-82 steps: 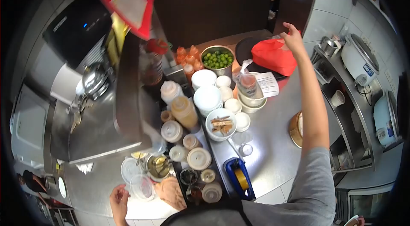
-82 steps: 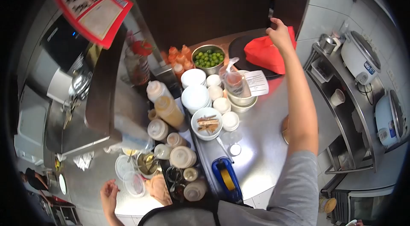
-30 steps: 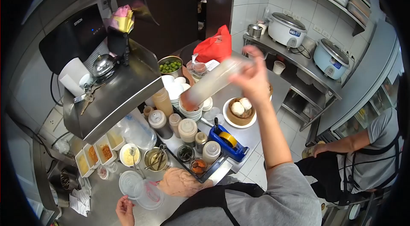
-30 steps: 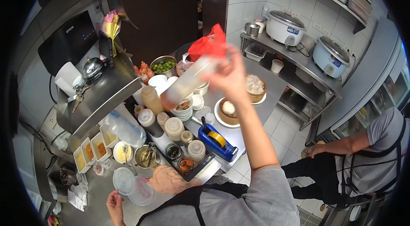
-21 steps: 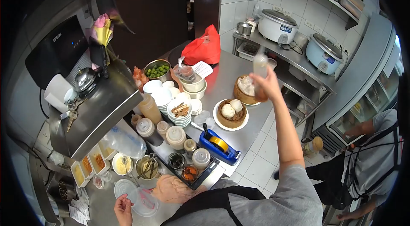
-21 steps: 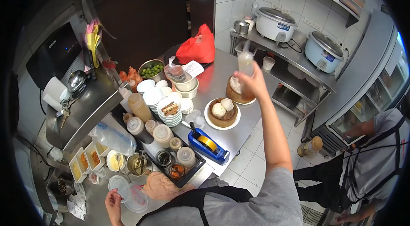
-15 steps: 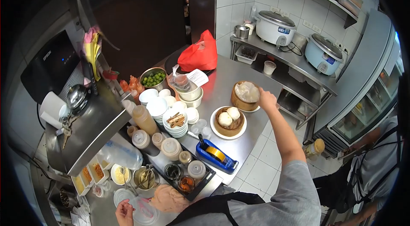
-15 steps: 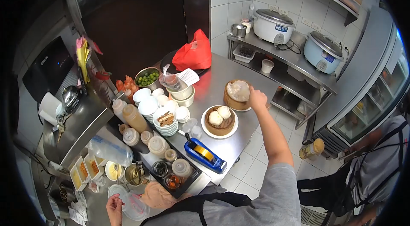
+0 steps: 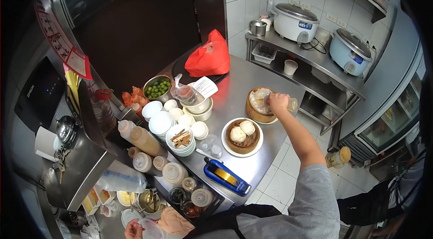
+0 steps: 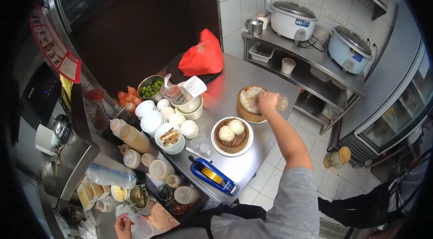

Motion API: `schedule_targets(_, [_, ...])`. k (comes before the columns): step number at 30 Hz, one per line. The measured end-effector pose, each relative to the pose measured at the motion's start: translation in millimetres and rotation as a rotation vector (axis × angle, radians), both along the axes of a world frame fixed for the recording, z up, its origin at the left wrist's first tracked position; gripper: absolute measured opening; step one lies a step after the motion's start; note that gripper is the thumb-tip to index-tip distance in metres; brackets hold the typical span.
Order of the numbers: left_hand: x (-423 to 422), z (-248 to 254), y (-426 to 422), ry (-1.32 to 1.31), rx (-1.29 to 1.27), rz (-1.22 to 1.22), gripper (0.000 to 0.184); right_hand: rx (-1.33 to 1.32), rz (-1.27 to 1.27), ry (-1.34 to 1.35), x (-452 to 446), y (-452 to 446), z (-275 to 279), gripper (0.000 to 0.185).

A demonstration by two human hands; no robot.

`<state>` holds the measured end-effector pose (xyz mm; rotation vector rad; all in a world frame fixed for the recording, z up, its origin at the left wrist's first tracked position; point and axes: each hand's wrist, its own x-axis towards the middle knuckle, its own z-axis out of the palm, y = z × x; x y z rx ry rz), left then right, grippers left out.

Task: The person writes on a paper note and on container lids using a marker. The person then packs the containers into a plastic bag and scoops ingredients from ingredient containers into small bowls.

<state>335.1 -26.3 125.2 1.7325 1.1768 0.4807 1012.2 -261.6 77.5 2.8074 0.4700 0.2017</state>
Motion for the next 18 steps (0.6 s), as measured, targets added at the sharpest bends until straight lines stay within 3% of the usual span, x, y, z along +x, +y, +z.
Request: schedule_targets(18, [37, 2, 0, 0.092, -0.03, -0.088, 0.023, -0.033, 0.063, 0.107, -13, -55, 19, 0.021])
